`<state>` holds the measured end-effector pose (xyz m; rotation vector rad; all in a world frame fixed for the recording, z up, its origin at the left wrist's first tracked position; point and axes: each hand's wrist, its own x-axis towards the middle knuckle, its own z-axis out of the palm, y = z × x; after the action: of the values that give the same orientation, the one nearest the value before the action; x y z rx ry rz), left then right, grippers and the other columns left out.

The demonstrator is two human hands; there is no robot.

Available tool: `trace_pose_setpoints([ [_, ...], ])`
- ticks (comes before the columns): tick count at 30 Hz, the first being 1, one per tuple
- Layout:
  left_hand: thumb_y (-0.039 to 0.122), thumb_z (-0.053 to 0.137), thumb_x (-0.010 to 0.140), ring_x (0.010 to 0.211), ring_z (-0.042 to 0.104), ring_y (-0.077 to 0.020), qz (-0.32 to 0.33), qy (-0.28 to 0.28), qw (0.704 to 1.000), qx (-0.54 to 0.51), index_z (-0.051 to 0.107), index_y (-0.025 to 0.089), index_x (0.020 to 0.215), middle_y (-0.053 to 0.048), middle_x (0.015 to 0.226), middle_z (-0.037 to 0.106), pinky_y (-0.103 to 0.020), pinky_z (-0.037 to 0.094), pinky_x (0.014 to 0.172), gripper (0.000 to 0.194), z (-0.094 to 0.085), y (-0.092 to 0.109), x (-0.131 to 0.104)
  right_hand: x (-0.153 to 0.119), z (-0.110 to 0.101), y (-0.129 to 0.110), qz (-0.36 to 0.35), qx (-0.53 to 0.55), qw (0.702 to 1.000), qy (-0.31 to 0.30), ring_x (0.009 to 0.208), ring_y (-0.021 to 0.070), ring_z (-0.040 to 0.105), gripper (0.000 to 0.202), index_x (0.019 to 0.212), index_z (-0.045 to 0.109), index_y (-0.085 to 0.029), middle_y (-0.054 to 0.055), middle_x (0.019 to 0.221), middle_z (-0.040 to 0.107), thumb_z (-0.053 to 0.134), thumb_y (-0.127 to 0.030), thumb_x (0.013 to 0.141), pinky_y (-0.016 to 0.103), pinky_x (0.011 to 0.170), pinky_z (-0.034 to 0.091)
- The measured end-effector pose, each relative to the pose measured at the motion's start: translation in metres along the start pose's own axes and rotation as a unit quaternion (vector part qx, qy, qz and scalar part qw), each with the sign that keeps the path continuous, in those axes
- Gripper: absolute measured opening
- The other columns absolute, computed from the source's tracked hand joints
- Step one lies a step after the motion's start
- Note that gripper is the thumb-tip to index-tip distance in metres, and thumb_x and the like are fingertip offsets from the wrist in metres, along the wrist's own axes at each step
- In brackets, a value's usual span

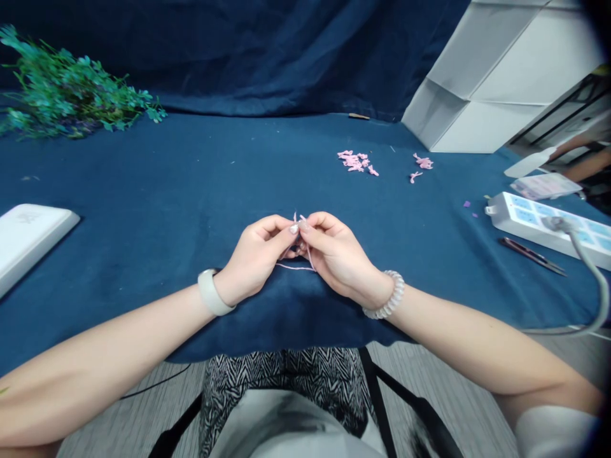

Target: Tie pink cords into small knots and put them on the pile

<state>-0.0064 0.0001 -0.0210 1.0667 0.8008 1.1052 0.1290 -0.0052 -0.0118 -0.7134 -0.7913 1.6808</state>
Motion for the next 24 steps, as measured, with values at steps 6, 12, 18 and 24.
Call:
trace_pose_setpoints([
  [6, 0.035, 0.072, 0.077, 0.065, 0.055, -0.0079, -0.030, -0.023, 0.999, -0.009, 0.064, 0.017, 0.075, 0.001, 0.071, 0.061, -0.021, 0.046, 0.065, 0.020, -0.001, 0.001, 0.001, 0.003, -0.003, 0.001, -0.008, -0.008, 1.000, -0.008, 0.054, 0.0055, 0.058, 0.033, 0.079, 0.054, -0.020, -0.007, 0.061, 0.063, 0.083, -0.025, 0.064, 0.018, 0.055, 0.050],
  [12, 0.035, 0.075, 0.073, 0.063, 0.052, -0.0087, -0.056, -0.051, 0.996, -0.041, 0.063, 0.015, 0.074, 0.001, 0.066, 0.059, -0.023, 0.043, 0.063, 0.023, -0.002, 0.007, 0.003, 0.009, -0.008, -0.005, 0.029, -0.031, 0.998, -0.056, 0.052, 0.0067, 0.055, 0.043, 0.093, 0.056, -0.022, -0.009, 0.061, 0.060, 0.084, -0.026, 0.061, 0.021, 0.056, 0.051],
  [18, 0.037, 0.078, 0.069, 0.061, 0.050, -0.0097, -0.056, -0.083, 0.994, -0.033, 0.060, 0.015, 0.068, 0.002, 0.062, 0.055, -0.024, 0.040, 0.063, 0.029, -0.006, 0.008, 0.005, 0.010, -0.009, -0.008, 0.051, -0.052, 0.993, -0.097, 0.055, 0.0070, 0.055, 0.043, 0.099, 0.059, -0.023, -0.008, 0.061, 0.059, 0.082, -0.026, 0.064, 0.021, 0.059, 0.049],
  [24, 0.040, 0.074, 0.074, 0.064, 0.049, -0.0096, -0.036, -0.086, 0.996, -0.011, 0.056, 0.016, 0.070, 0.002, 0.068, 0.053, -0.025, 0.041, 0.067, 0.031, -0.006, 0.006, 0.003, 0.008, -0.009, -0.010, 0.034, -0.094, 0.989, -0.108, 0.057, 0.0080, 0.055, 0.039, 0.098, 0.061, -0.022, -0.008, 0.061, 0.057, 0.081, -0.031, 0.066, 0.023, 0.062, 0.049],
])
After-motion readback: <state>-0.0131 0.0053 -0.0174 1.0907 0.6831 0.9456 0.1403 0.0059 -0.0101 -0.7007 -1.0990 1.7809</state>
